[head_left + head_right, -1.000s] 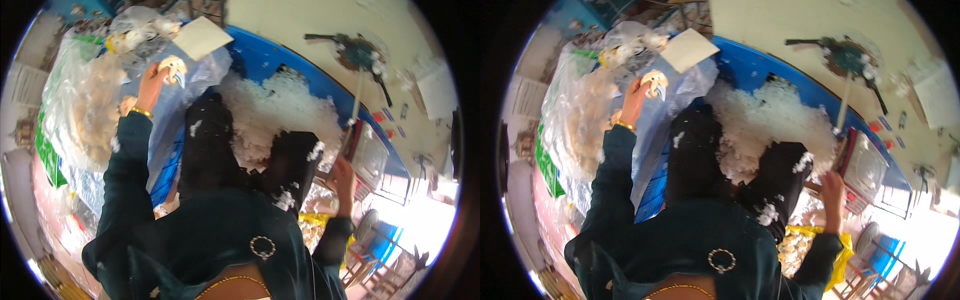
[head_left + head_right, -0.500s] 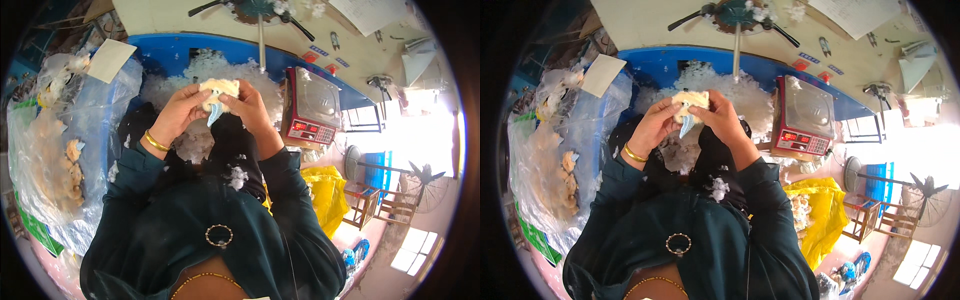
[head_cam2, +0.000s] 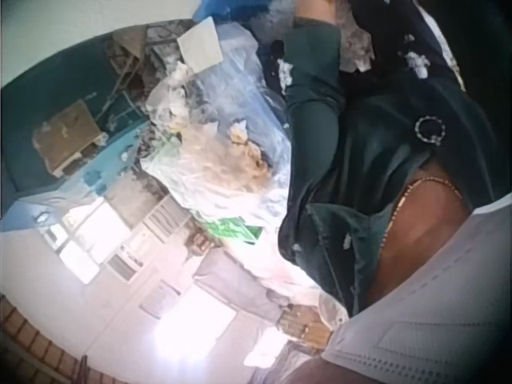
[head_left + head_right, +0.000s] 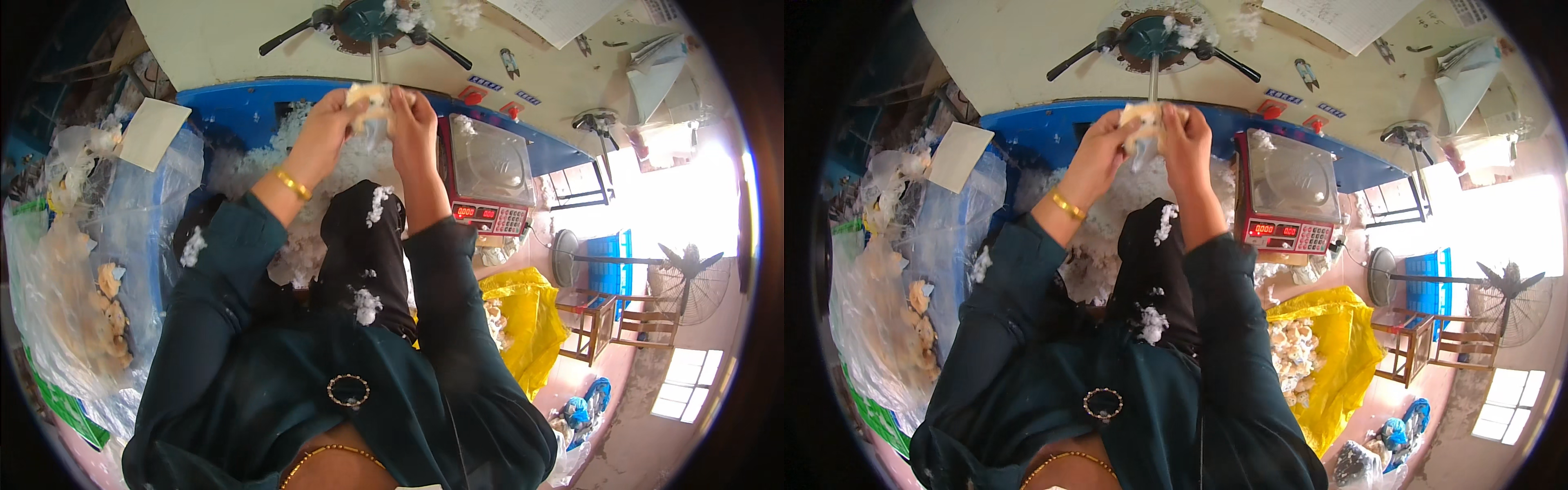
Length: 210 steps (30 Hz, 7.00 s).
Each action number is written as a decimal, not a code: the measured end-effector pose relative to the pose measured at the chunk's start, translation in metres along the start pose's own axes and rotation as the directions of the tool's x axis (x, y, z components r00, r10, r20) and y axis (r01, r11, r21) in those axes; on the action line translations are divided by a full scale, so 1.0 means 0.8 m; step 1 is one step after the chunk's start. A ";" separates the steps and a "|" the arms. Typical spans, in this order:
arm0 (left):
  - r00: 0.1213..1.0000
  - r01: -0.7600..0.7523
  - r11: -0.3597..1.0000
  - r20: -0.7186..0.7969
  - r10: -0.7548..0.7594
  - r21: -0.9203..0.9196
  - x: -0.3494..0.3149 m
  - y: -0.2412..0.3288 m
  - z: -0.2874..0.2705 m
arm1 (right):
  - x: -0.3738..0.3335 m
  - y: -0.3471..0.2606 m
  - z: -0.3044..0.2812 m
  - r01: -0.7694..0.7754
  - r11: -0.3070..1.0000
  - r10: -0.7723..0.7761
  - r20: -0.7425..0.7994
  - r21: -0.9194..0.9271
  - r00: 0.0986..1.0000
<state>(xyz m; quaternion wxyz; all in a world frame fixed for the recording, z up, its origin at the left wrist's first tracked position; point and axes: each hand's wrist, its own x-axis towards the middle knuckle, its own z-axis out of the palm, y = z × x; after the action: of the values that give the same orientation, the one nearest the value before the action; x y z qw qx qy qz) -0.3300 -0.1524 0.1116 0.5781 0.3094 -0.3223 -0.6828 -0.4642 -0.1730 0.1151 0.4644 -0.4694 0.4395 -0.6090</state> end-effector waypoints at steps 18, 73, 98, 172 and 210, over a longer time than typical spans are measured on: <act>0.840 -0.511 0.518 0.269 0.472 0.686 -0.032 -0.021 0.032 | -0.002 -0.002 -0.013 0.246 0.939 -0.245 0.035 -0.239 0.969; 0.932 -0.360 0.520 0.276 0.234 0.775 -0.107 0.020 -0.037 | -0.081 -0.021 -0.022 0.018 0.917 0.035 0.125 -0.399 0.992; 0.957 -0.108 0.994 -0.268 0.113 0.032 -0.183 0.060 -0.227 | -0.136 0.014 0.001 -0.173 0.855 0.455 0.548 -0.489 0.702; 0.802 -0.564 0.344 0.400 0.444 0.750 -0.033 -0.026 0.002 | -0.027 -0.011 -0.024 0.425 0.834 -0.236 0.469 -0.351 0.851; 0.370 0.891 -0.029 -0.687 0.626 0.453 -0.332 0.199 -0.628 | -0.202 -0.014 -0.436 -0.550 0.178 0.701 -0.287 -0.816 0.653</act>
<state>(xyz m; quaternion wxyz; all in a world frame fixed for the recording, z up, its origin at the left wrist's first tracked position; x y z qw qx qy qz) 0.2004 0.0492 -0.0501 0.1084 0.9592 -0.2611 0.0060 -0.7871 0.0220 0.0388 0.4064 -0.4540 0.7926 -0.0223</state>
